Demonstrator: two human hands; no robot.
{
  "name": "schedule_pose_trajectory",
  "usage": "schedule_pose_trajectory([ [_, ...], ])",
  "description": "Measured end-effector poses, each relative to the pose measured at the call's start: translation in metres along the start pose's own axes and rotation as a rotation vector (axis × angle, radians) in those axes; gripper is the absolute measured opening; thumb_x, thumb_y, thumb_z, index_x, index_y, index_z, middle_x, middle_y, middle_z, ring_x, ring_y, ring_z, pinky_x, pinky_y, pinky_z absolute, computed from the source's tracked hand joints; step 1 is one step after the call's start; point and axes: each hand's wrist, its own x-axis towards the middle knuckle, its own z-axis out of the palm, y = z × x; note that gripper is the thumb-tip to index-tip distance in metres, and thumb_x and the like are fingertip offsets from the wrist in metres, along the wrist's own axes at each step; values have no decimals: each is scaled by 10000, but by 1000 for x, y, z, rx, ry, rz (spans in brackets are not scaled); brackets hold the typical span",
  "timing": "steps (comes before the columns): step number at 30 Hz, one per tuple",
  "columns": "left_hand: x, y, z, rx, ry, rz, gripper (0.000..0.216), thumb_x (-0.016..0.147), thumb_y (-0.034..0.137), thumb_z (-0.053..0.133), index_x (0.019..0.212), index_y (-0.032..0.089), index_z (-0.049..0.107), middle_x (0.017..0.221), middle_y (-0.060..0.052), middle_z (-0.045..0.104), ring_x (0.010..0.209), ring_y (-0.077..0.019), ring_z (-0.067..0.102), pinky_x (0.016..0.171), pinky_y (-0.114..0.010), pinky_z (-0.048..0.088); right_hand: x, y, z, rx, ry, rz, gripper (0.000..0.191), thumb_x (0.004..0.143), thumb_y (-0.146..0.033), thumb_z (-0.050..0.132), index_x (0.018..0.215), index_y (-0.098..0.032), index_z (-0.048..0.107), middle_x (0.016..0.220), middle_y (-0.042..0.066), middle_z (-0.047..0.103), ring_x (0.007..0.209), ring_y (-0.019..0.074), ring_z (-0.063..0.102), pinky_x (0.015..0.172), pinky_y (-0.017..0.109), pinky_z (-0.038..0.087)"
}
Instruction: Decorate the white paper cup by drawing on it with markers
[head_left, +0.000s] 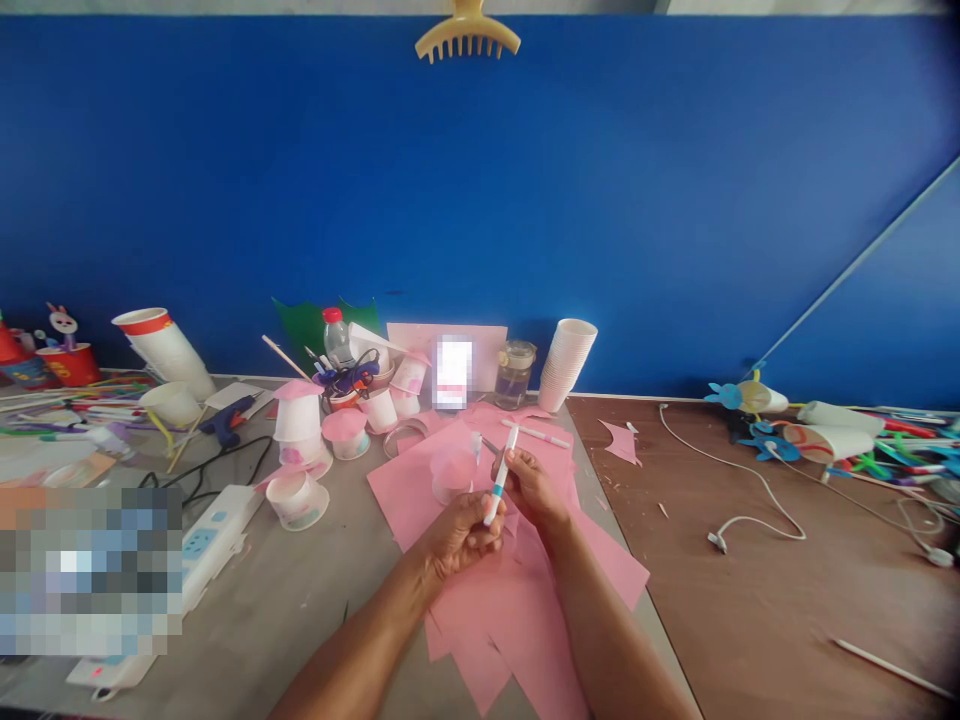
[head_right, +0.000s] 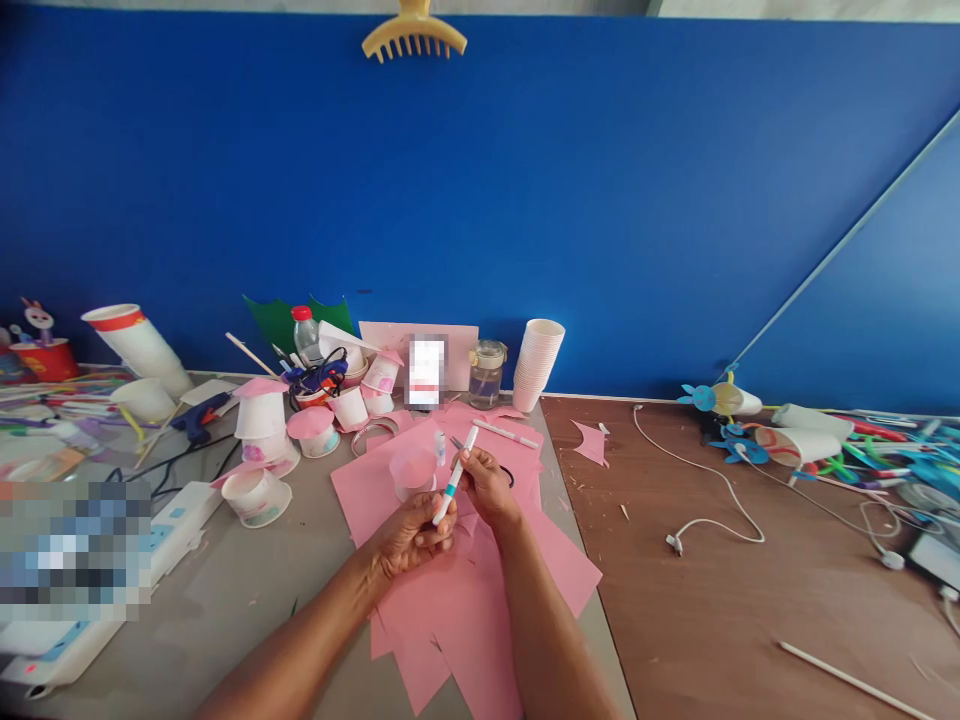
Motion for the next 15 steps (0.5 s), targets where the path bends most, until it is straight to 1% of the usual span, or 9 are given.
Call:
schedule_pose_trajectory([
  [3, 0, -4, -3, -9, -9, 3, 408, 672, 483, 816, 748, 145, 598, 553, 74, 505, 355, 8, 237, 489, -224, 352, 0, 2, -1, -28, 21, -9, 476, 701, -627, 709, 550, -200, 564, 441, -45, 419, 446, 86, 304, 460, 253, 237],
  [5, 1, -6, -1, -3, 8, -1, 429, 680, 505, 802, 793, 137, 613, 547, 79, 491, 347, 9, 238, 476, -222, 335, 1, 3, -5, -57, 45, -6, 475, 703, -623, 712, 557, -200, 553, 444, -51, 414, 438, 81, 298, 441, 246, 224],
  [8, 2, -8, 7, 48, 101, 38, 482, 678, 547, 781, 856, 132, 614, 568, 69, 512, 359, -1, 301, 456, -212, 291, 3, 4, -13, -103, 88, 9, 475, 697, -593, 737, 548, -205, 507, 430, -67, 379, 402, 67, 265, 397, 237, 175],
  [11, 3, -10, 15, 207, 214, 144, 510, 681, 582, 755, 884, 155, 562, 595, 52, 561, 390, -29, 387, 442, -204, 268, 5, 4, -19, -123, 143, 16, 495, 690, -615, 726, 568, -222, 451, 425, -89, 338, 368, 56, 210, 363, 234, 123],
  [13, 4, -11, 17, 327, 286, 204, 495, 675, 574, 755, 846, 175, 518, 568, 61, 560, 384, -40, 398, 425, -202, 265, 6, 4, -20, -132, 169, 20, 504, 692, -633, 710, 585, -231, 426, 427, -97, 324, 360, 52, 184, 353, 233, 109],
  [15, 5, -12, 16, 414, 344, 236, 470, 672, 561, 750, 792, 188, 490, 528, 73, 538, 367, -46, 397, 407, -202, 269, 6, 4, -19, -149, 181, 20, 501, 684, -630, 717, 590, -231, 429, 428, -97, 327, 363, 53, 191, 354, 232, 118],
])
